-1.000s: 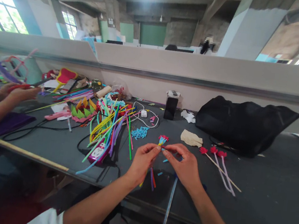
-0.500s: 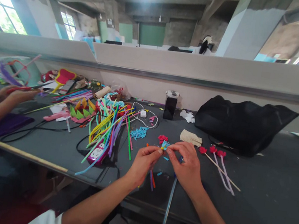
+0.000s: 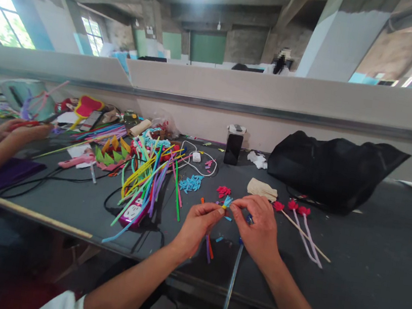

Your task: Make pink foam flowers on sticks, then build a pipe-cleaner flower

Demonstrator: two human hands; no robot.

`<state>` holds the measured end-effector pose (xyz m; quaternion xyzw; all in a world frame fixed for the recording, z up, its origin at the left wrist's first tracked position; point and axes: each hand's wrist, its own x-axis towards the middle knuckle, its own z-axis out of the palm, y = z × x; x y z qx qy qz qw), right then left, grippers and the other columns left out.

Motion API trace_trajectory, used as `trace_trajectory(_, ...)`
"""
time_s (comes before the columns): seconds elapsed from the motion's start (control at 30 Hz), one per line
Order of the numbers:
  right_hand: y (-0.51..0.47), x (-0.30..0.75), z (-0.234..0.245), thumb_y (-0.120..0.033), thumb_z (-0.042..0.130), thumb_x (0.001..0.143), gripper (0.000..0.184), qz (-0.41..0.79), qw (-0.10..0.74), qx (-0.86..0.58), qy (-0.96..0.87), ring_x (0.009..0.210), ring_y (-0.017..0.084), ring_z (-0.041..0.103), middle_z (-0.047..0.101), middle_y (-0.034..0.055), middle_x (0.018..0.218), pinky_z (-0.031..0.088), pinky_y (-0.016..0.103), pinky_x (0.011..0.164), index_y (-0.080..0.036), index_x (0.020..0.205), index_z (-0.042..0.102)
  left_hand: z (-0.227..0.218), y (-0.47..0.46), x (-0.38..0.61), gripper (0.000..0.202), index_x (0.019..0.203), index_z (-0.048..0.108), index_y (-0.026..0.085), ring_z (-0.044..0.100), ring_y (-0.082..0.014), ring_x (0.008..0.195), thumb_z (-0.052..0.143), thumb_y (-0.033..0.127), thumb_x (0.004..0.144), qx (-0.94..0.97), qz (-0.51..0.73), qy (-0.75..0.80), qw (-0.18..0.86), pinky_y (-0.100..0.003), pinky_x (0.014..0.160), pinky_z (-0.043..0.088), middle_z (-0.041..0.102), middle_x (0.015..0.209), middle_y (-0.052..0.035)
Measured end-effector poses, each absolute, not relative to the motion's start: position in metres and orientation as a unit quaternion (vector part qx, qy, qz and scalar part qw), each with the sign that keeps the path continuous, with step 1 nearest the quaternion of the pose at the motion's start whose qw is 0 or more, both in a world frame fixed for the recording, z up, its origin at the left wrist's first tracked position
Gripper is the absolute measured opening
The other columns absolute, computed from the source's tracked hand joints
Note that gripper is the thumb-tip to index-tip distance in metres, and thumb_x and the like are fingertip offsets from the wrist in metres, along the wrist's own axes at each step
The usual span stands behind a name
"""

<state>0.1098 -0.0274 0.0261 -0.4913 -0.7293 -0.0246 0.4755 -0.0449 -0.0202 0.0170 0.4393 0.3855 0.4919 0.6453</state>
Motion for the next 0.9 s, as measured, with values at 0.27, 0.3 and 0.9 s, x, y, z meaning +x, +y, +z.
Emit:
trace_trajectory(0.27,-0.027,0.111,0.027,-0.026,0.06,0.091,0.011,-0.031,0.468,-0.488,-0.736,0.083,0.02,0.056,0.065,0.002,0.083,0.04,0.036,0.08,-0.022,0.082,0.065,0.015,-0.019,-0.045,0.034,0.076,0.076,0.012,0.019,-0.005,0.044,0.079,0.044,0.066,0.45,0.485,0.379,0.647,-0.026,0.046,0.01,0.031,0.045,0.0078)
trace_trajectory(0.3,-0.027,0.111,0.027,-0.027,0.06,0.091,0.011,-0.031,0.468,-0.489,-0.736,0.083,0.02,0.056,0.065,0.002,0.083,0.04,0.036,0.08,-0.023,0.082,0.065,0.015,-0.019,-0.046,0.034,0.076,0.076,0.012,0.02,-0.005,0.044,0.079,0.045,0.066,0.452,0.484,0.379,0.646,-0.026,0.046,0.011,0.032,0.045,0.0077)
trace_trajectory(0.9,-0.038,0.113,0.035,-0.023,0.062,0.091,0.009,-0.072,0.548,-0.467,-0.691,0.08,0.018,0.059,0.065,0.0025,0.082,0.048,0.036,0.08,-0.024,0.099,0.066,0.006,-0.015,-0.048,0.029,0.087,0.072,0.014,0.023,-0.0048,0.043,0.069,0.043,0.081,0.432,0.478,0.314,0.697,-0.023,0.043,0.012,0.035,0.05,0.0069)
